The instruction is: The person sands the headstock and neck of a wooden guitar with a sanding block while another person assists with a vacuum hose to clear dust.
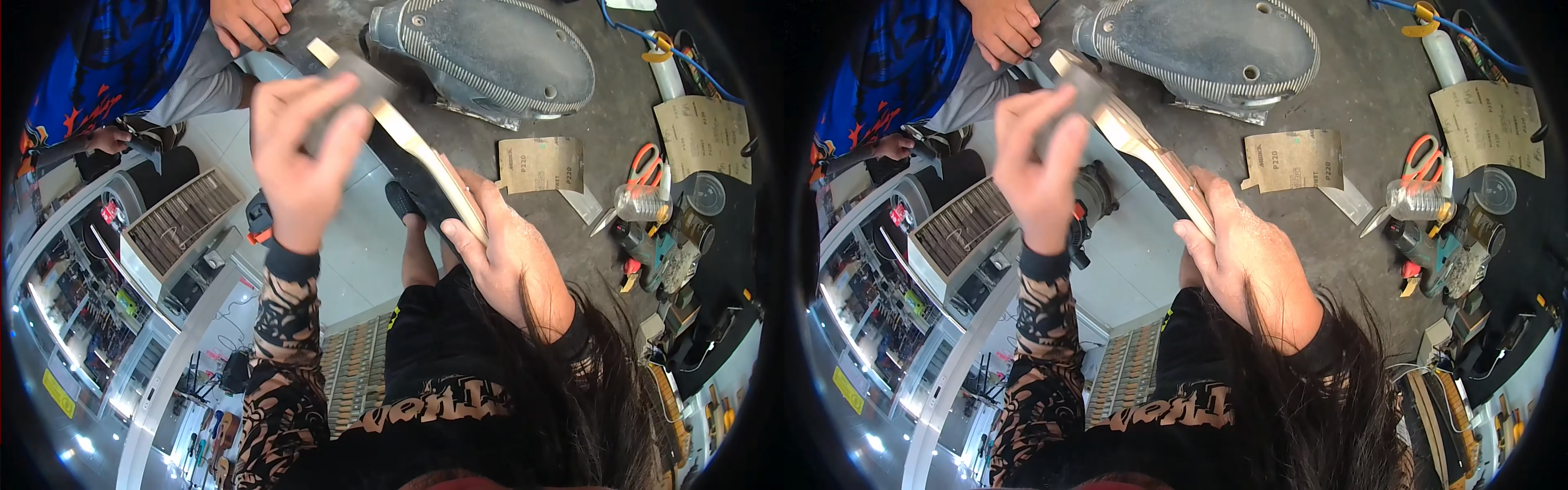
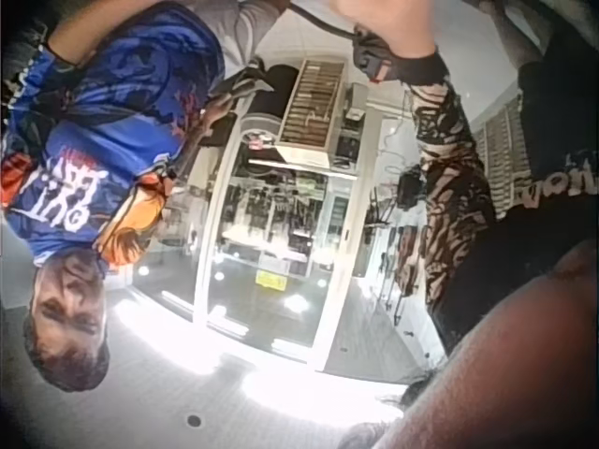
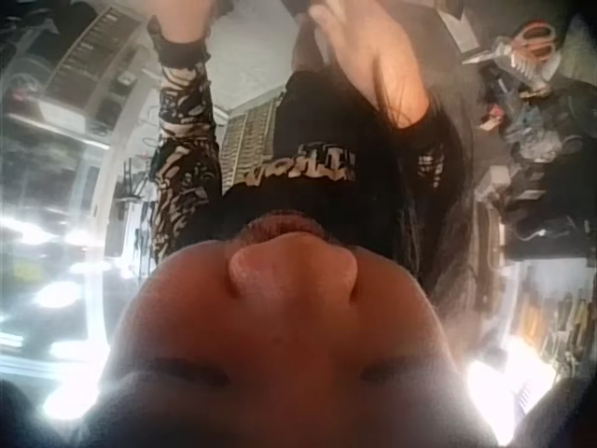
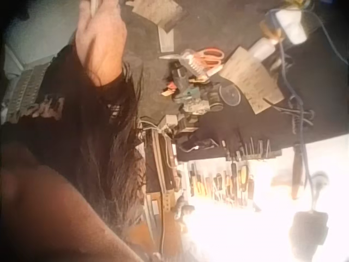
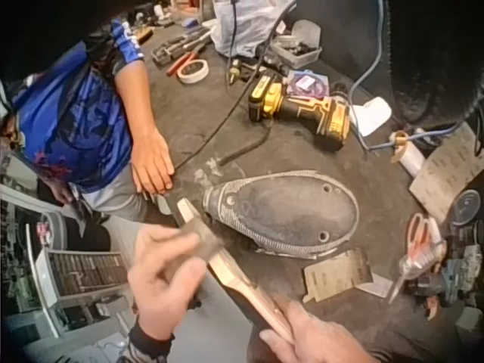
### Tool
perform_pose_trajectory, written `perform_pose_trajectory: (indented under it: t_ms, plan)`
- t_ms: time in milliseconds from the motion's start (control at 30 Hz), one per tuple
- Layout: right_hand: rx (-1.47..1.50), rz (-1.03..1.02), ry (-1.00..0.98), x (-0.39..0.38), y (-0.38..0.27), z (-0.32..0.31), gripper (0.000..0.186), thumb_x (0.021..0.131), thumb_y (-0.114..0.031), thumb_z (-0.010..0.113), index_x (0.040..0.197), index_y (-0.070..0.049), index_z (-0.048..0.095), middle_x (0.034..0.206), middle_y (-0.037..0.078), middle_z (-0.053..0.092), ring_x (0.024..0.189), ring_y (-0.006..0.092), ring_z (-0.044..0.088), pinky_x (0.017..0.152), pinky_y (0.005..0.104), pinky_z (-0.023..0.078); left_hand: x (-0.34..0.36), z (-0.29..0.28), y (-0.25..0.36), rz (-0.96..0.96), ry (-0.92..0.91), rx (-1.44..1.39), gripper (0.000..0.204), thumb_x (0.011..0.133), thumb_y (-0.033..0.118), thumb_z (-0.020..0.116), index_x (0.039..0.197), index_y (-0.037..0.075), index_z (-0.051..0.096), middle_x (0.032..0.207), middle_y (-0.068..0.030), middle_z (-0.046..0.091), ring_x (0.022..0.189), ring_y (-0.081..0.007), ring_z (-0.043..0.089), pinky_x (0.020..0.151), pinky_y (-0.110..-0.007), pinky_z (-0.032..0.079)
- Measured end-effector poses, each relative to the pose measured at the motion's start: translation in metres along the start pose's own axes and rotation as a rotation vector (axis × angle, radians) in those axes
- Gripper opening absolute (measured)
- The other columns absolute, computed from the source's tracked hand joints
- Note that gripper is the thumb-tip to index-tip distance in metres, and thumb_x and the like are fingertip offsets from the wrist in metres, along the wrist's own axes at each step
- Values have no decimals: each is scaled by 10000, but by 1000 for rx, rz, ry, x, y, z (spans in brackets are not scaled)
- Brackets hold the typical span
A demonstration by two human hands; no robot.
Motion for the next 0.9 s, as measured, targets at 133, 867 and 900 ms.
perform_pose_trajectory:
  t_ms: [133,867,900]
  plan:
    - [25,80,-33,-2,-4,-3,573,1119,-287,648,1604,-37,475,1293,295,726,1218,488,712,1030,509,556,-13,3,22,149,-106,-60,399,844,100,914,1237,77,854,1160,-133,702,1077,-270,669,953,-372,543]
    - [8,-22,53,-3,-7,8,561,1111,-263,656,1609,-71,483,1301,283,740,1193,484,734,1003,510,575,28,-20,-41,-30,24,41,369,870,107,899,1234,68,850,1095,-112,679,1026,-268,668,940,-379,542]
    - [7,-25,56,-3,-5,8,561,1111,-263,656,1609,-71,483,1301,283,740,1193,484,734,1003,510,575,32,-20,-40,-6,23,97,365,873,106,895,1233,68,850,1098,-115,680,1025,-268,670,937,-379,544]
Point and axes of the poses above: each hand's wrist, its own x-axis towards the middle knuckle, its own z-axis out of the palm, y = z × x, the point moved 4 cm from there along x, towards the middle knuckle
